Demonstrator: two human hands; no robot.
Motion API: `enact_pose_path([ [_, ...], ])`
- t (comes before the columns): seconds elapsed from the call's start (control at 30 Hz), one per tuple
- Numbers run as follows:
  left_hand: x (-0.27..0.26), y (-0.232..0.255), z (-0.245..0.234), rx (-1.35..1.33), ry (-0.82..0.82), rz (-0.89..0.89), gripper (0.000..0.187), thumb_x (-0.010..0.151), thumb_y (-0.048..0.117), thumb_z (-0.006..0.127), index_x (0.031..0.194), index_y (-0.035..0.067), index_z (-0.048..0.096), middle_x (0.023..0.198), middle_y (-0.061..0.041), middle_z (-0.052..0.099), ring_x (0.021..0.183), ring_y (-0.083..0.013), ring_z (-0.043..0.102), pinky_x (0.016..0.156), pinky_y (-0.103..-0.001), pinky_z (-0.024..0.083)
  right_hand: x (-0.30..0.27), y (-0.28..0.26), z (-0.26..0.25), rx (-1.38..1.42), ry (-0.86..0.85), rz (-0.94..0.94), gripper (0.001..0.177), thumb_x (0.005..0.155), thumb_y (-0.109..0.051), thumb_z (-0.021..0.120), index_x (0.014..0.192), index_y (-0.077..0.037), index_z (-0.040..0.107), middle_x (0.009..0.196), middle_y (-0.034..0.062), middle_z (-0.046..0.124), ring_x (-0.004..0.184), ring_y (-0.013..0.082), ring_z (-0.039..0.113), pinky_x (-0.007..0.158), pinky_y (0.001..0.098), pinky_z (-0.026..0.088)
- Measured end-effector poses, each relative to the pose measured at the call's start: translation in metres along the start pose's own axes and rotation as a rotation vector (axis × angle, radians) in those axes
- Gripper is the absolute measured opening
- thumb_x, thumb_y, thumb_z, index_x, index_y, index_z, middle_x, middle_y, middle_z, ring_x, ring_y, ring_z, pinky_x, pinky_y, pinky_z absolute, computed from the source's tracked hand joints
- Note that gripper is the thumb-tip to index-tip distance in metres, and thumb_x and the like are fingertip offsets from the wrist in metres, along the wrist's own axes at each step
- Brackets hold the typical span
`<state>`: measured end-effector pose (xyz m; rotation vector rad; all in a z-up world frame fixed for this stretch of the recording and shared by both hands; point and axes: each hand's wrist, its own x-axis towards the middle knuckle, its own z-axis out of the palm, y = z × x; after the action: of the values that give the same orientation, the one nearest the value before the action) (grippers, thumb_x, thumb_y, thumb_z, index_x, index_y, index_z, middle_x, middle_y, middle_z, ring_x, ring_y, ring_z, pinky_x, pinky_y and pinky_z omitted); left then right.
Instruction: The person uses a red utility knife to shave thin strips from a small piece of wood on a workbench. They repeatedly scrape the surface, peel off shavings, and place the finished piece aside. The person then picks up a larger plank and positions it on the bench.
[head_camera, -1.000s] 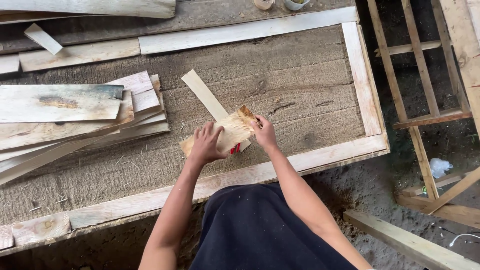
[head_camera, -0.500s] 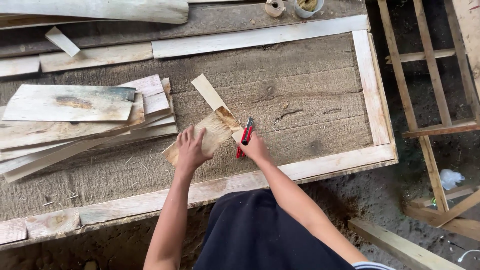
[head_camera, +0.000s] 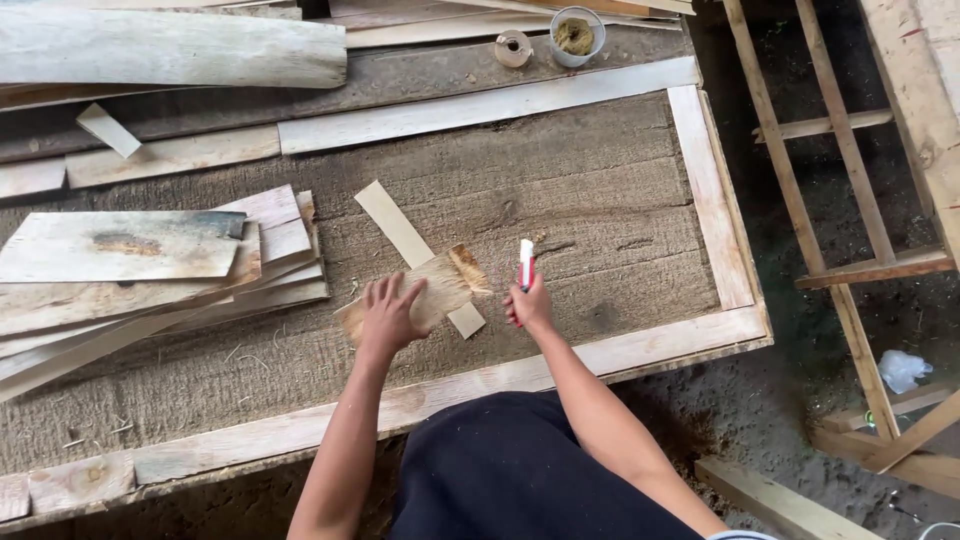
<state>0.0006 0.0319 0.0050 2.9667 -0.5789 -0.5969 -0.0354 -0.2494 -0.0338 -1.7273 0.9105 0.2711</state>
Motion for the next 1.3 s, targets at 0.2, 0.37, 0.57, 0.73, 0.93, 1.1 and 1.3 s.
enact_pose_path([
  [0.2,0.053,0.069,-0.002,0.003,-0.014,0.038,0.103,0.062,0.066,0.085,0.154,0.045,0.043,0.160,-0.006,0.033,0.142,-0.0310,0.039,0.116,-0.054,0.029,-0.014,-0.034,-0.046,-0.017,0.079,-0.155,0.034,0.097,-0.041,0.050,0.092,-0.008,0.057,0.055,0.0115,0.061,0.045,0.0227,0.061,0.044,0.0353,0.050],
  [0.37,0.075,0.105,-0.006,0.006,-0.101,0.014,0.100,0.070,0.060,0.085,0.157,0.045,0.038,0.165,-0.009,0.027,0.152,-0.0339,0.028,0.123,-0.063,0.015,-0.017,-0.048,-0.054,-0.423,-0.035,-0.340,0.038,0.101,-0.036,0.042,0.101,-0.003,0.062,0.090,0.0299,0.069,0.091,0.0467,0.070,0.078,0.0574,0.052],
  [0.57,0.095,0.115,0.027,-0.039,-0.180,-0.098,0.097,0.078,0.045,0.086,0.159,0.044,0.033,0.171,-0.009,0.015,0.158,-0.0359,0.012,0.124,-0.066,0.015,0.012,-0.053,-0.054,-0.792,-0.311,-0.298,0.043,0.096,-0.036,0.043,0.119,-0.001,0.055,0.110,0.0326,0.070,0.111,0.0471,0.068,0.095,0.0569,0.054],
  [0.73,0.094,0.126,0.042,-0.093,-0.186,-0.202,0.089,0.088,0.030,0.080,0.160,0.045,0.031,0.174,-0.007,0.004,0.160,-0.0363,0.006,0.122,-0.070,0.014,0.033,-0.043,-0.054,-0.879,-0.370,-0.251,0.047,0.097,-0.037,0.046,0.122,0.002,0.055,0.110,0.0319,0.070,0.111,0.0454,0.069,0.092,0.0545,0.056],
  [0.93,0.086,0.138,0.034,-0.198,-0.178,-0.258,0.078,0.098,0.006,0.058,0.159,0.047,0.030,0.175,-0.003,-0.003,0.160,-0.0368,0.000,0.119,-0.073,0.018,0.029,-0.058,-0.066,-0.898,-0.418,-0.249,0.051,0.100,-0.033,0.039,0.124,0.010,0.055,0.116,0.0386,0.067,0.113,0.0506,0.067,0.093,0.0586,0.055],
  [1.1,0.081,0.141,0.017,-0.223,-0.192,-0.270,0.080,0.098,0.001,0.053,0.159,0.047,0.031,0.175,0.000,-0.004,0.160,-0.0360,-0.002,0.119,-0.074,0.015,0.027,-0.072,-0.064,-0.856,-0.458,-0.277,0.049,0.099,-0.026,0.039,0.124,0.015,0.050,0.102,0.0387,0.070,0.066,0.0367,0.075,0.066,0.0479,0.065],
  [1.3,0.094,0.135,0.044,-0.212,-0.177,-0.268,0.085,0.095,-0.004,0.051,0.159,0.049,0.029,0.175,0.001,-0.006,0.159,-0.0364,-0.005,0.118,-0.076,0.014,0.010,-0.089,-0.046,-0.997,-0.402,-0.317,0.046,0.101,-0.027,0.037,0.123,0.011,0.051,0.117,0.0367,0.068,0.110,0.0524,0.068,0.092,0.0608,0.055],
])
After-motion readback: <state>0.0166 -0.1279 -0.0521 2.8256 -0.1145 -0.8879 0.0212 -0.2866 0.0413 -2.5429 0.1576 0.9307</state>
